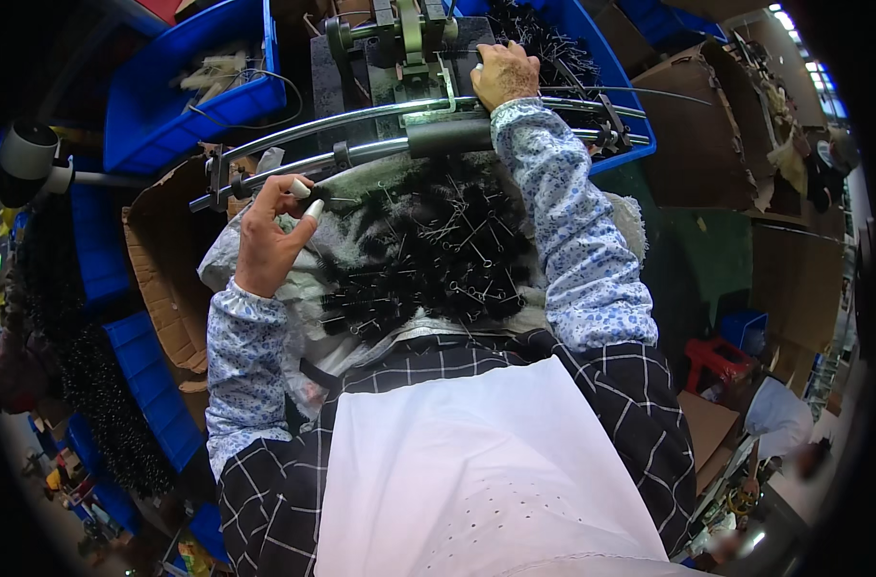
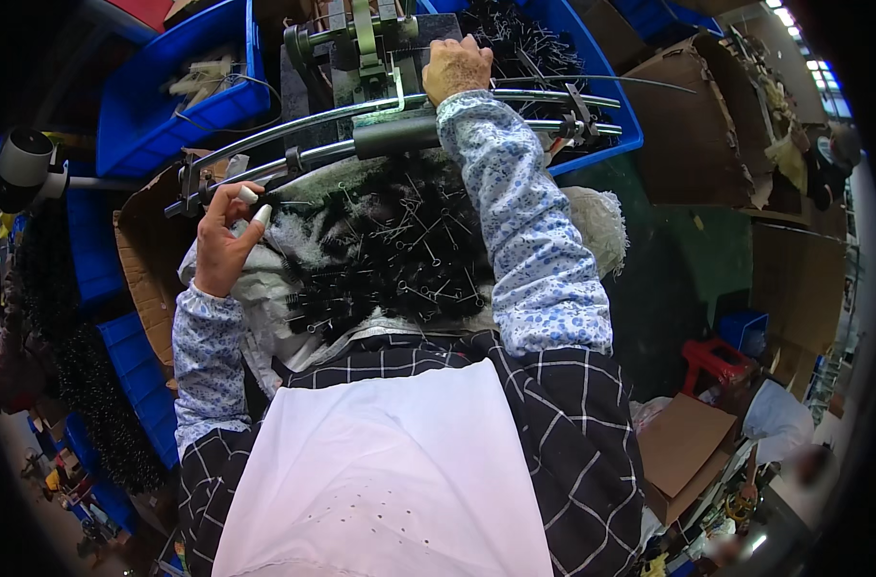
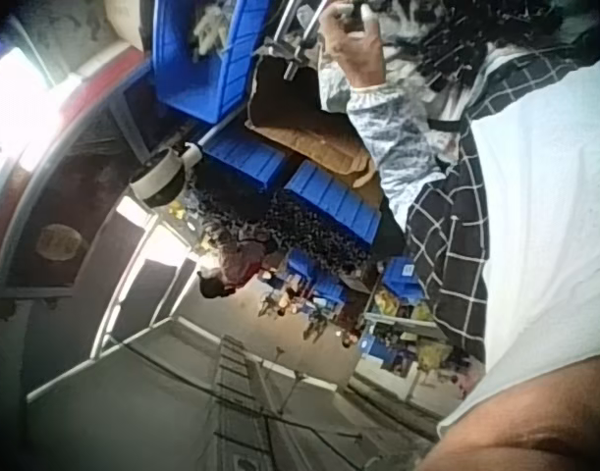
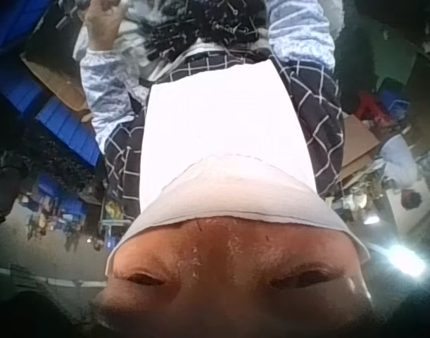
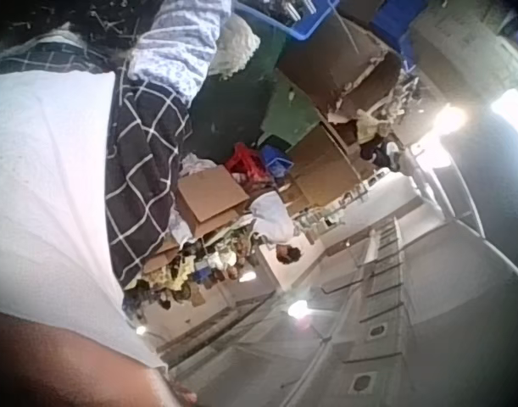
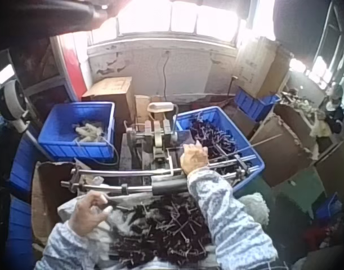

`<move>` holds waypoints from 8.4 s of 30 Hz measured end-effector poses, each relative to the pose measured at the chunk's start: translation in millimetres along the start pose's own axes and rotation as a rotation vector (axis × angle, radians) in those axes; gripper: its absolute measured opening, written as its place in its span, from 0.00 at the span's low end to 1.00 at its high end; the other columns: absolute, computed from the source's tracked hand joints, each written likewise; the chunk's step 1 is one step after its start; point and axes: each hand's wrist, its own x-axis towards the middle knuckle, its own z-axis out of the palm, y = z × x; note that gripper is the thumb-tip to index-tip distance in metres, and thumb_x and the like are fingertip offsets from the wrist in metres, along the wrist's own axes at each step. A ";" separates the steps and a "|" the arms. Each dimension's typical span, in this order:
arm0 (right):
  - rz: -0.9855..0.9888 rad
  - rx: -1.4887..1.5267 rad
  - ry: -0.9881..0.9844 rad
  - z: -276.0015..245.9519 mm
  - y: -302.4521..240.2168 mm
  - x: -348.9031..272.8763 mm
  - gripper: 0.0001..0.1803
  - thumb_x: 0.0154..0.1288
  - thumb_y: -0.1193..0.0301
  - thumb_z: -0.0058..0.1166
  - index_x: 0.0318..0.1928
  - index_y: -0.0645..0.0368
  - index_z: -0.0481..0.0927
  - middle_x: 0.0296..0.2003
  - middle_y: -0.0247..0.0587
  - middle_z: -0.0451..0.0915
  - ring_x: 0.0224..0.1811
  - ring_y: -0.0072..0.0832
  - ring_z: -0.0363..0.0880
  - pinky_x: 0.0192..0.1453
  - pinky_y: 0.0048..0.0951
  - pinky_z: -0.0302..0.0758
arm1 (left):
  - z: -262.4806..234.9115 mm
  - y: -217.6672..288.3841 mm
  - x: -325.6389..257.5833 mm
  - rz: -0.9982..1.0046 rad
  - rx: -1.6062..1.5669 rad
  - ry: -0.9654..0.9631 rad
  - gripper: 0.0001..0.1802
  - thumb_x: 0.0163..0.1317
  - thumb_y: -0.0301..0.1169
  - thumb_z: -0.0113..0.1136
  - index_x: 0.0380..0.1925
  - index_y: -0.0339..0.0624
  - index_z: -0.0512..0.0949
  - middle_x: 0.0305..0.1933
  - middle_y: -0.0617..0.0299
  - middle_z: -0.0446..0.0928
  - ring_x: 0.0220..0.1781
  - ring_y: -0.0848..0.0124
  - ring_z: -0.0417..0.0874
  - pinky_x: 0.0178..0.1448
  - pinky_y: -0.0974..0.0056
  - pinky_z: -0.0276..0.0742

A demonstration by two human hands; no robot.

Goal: The person picks up wire brush components by hand and feeds them one at a time into a trimming machine to process them.

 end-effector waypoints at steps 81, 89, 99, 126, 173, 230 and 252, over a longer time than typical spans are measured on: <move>-0.015 0.035 0.011 -1.1 -22.3 1.4 0.18 0.53 0.64 0.49 0.45 0.54 0.76 0.42 0.36 0.78 0.50 0.34 0.70 0.51 0.41 0.62 | -23.0 -31.9 -0.4 -0.240 -0.139 -0.396 0.10 0.45 0.21 0.54 0.30 0.41 0.69 0.25 0.74 0.65 0.26 0.84 0.62 0.33 0.77 0.62; -0.068 0.041 0.115 4.2 -59.6 1.9 0.10 0.51 0.64 0.50 0.33 0.54 0.77 0.33 0.34 0.79 0.42 0.32 0.72 0.44 0.41 0.64 | -13.7 7.9 11.2 -0.120 -0.101 -0.383 0.11 0.45 0.19 0.53 0.32 0.40 0.69 0.28 0.71 0.67 0.29 0.82 0.65 0.35 0.76 0.64; 0.047 0.099 -0.167 -14.1 16.9 15.9 0.17 0.57 0.58 0.47 0.44 0.47 0.78 0.41 0.37 0.79 0.47 0.36 0.74 0.51 0.41 0.68 | -17.6 1.9 10.3 -0.065 -0.195 -0.291 0.11 0.48 0.19 0.52 0.34 0.39 0.70 0.32 0.70 0.67 0.35 0.80 0.68 0.44 0.73 0.67; -0.148 0.210 0.195 -21.6 3.5 -16.3 0.13 0.60 0.72 0.44 0.45 0.54 0.75 0.28 0.41 0.78 0.30 0.36 0.77 0.35 0.35 0.74 | 67.7 -38.9 10.2 0.248 0.515 -0.378 0.24 0.51 0.25 0.56 0.49 0.42 0.63 0.48 0.56 0.68 0.50 0.61 0.72 0.54 0.57 0.66; -0.048 0.016 0.064 -1.3 -10.3 -2.4 0.11 0.55 0.64 0.47 0.36 0.54 0.78 0.35 0.34 0.80 0.43 0.30 0.72 0.47 0.40 0.62 | -6.8 10.4 16.3 0.127 0.244 -0.284 0.15 0.48 0.19 0.52 0.40 0.36 0.70 0.40 0.58 0.67 0.39 0.67 0.73 0.45 0.66 0.71; -0.206 0.049 0.068 9.1 -5.5 18.2 0.16 0.62 0.60 0.45 0.49 0.45 0.74 0.44 0.31 0.76 0.48 0.31 0.70 0.53 0.36 0.66 | 50.9 -6.5 15.8 0.195 0.234 -0.472 0.20 0.53 0.19 0.50 0.48 0.38 0.64 0.47 0.48 0.66 0.49 0.53 0.70 0.52 0.60 0.67; -0.074 0.015 0.081 -1.9 -48.3 0.6 0.10 0.53 0.63 0.50 0.33 0.53 0.77 0.34 0.33 0.79 0.41 0.31 0.73 0.45 0.39 0.65 | 15.9 16.0 23.9 0.118 0.101 -0.294 0.21 0.51 0.20 0.56 0.47 0.37 0.67 0.41 0.56 0.73 0.45 0.66 0.76 0.50 0.65 0.71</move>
